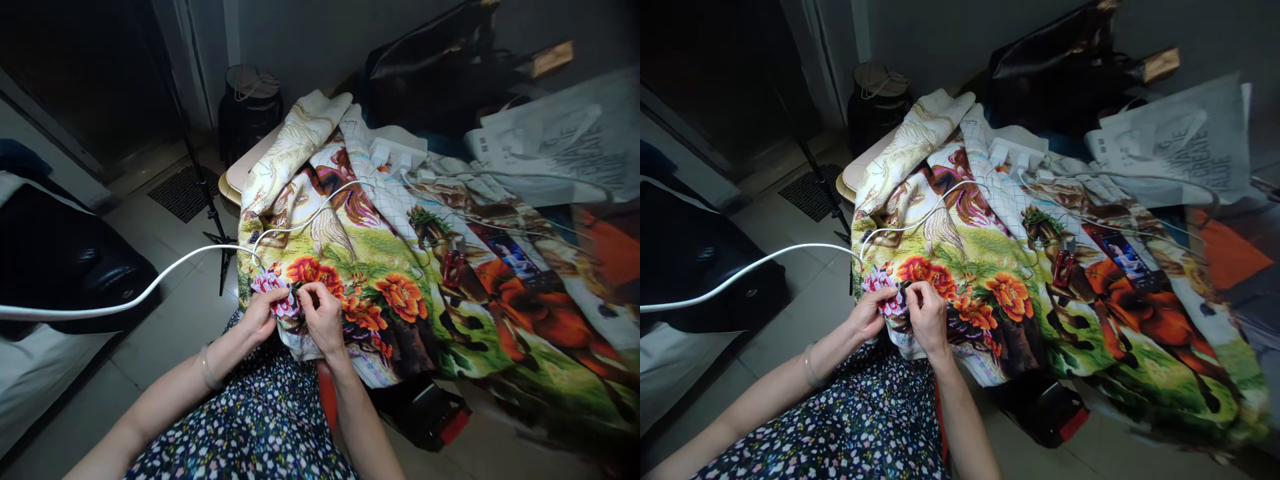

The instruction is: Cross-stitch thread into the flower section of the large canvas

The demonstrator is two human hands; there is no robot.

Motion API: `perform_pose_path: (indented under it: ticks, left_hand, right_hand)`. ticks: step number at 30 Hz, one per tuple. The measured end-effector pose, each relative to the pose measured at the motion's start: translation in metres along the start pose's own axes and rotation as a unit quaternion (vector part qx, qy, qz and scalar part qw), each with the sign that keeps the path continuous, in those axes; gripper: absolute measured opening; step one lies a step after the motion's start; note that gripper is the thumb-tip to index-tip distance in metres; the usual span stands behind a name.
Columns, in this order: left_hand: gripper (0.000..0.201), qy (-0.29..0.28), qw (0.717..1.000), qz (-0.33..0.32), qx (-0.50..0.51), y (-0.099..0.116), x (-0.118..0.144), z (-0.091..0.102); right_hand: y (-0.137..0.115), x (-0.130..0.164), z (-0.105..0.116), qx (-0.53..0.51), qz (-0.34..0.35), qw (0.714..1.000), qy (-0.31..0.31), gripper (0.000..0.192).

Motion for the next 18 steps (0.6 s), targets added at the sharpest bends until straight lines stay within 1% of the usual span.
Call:
perform_pose_path:
  ticks: [5,10,14,16,18]
  left_hand:
    - [0.025,0.003,1.0,-0.013,0.001,0.001,0.002,0.0]
    - [0.024,0.007,1.0,-0.026,0.01,0.002,0.004,0.001]
    - [0.022,0.014,0.999,-0.043,0.021,0.002,0.004,0.005]
    - [0.022,0.016,0.998,-0.055,0.019,0.002,0.005,0.008]
    - [0.02,0.014,0.998,-0.059,0.013,0.001,0.005,0.011]
  right_hand:
    - [-0.006,-0.002,0.002,0.031,0.01,0.999,-0.011,0.013]
    - [-0.02,-0.002,0.002,0.119,0.048,0.992,-0.008,0.014]
    - [-0.026,-0.003,-0.003,0.186,0.063,0.98,0.001,0.017]
    - [-0.028,-0.006,-0.008,0.217,0.072,0.974,-0.006,0.02]
    - [-0.031,-0.006,-0.012,0.22,0.08,0.972,-0.011,0.021]
Point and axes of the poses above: each hand's wrist, its own x-axis away from the middle knuckle, its own z-axis out of the back of the hand, y = z × x, the point moved 10 cm from there along -x, towards the middle knuckle, and after that the axes turned 14 degrees about z, right-handed, at the moved point
